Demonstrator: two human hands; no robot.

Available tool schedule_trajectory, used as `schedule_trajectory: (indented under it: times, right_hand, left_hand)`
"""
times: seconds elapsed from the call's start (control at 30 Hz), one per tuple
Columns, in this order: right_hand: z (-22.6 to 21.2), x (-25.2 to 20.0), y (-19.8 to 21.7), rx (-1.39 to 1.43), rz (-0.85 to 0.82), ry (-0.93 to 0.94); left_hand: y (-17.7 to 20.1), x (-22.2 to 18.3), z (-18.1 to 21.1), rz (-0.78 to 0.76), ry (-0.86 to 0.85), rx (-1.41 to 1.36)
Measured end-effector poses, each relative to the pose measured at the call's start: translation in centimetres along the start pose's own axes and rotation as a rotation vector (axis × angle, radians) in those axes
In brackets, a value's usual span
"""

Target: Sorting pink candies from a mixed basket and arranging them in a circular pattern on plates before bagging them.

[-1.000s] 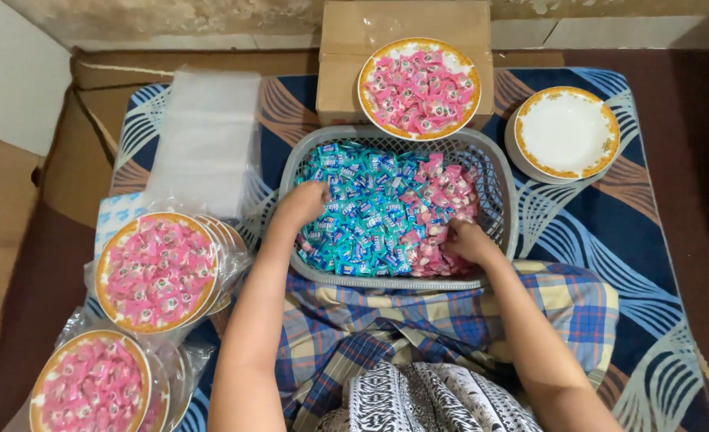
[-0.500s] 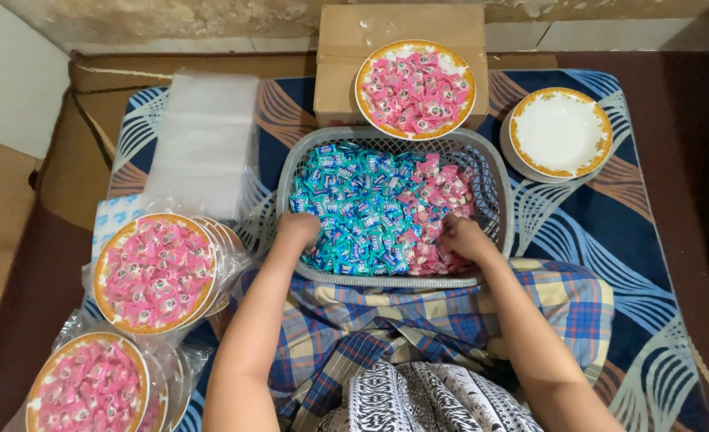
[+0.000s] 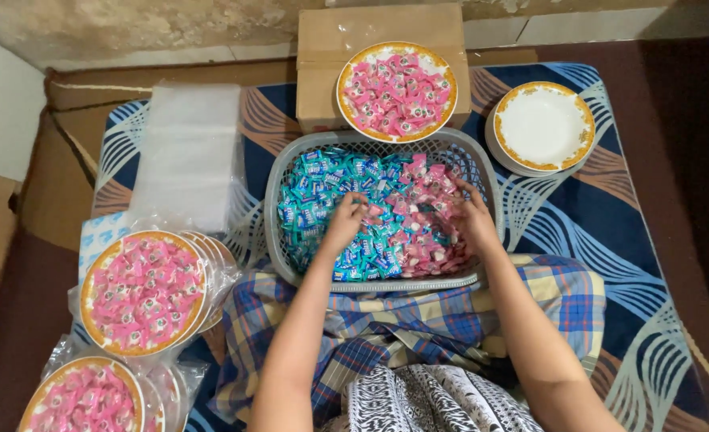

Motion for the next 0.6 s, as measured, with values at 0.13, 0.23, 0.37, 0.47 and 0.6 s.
schedule_trajectory:
  times: [0.13,0.23,0.37,0.47,0.6]
  right_hand:
    - [0.3,0.7,0.1,0.106,-0.031,-0.016]
    - [0.3,0.5,-0.2,0.104,-0.04,0.0]
    - [0.0,-0.3,-0.9,0.15,-0.069,0.018]
    - [0.2,-0.1,-0.4,0.167,-0.079,0.054]
    - [1.3,1.5,0.7,0.048,-0.041,0.086]
  left_hand:
    - [-3.7,0.0,-1.1,0.182,0.058,-0.342]
    - [-4.1,0.1,-2.0,0.216,0.027,-0.412]
    - [-3.2,-0.1,-2.6,0.132,-0.077,-0.133]
    - [-2.6,-0.5,-2.0,0.157,-0.101,-0.065]
    - [-2.6,-0.9,-0.7,0.214,-0.118,0.025]
Point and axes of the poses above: each hand's wrist, its own x-axis towards the middle knuckle, its own y-axis out of the back of the hand, z = x × y, the point moved 5 cm from there along x, towards the middle knuckle, and after that the axes turned 12 degrees about -y, right-handed, at the moved point
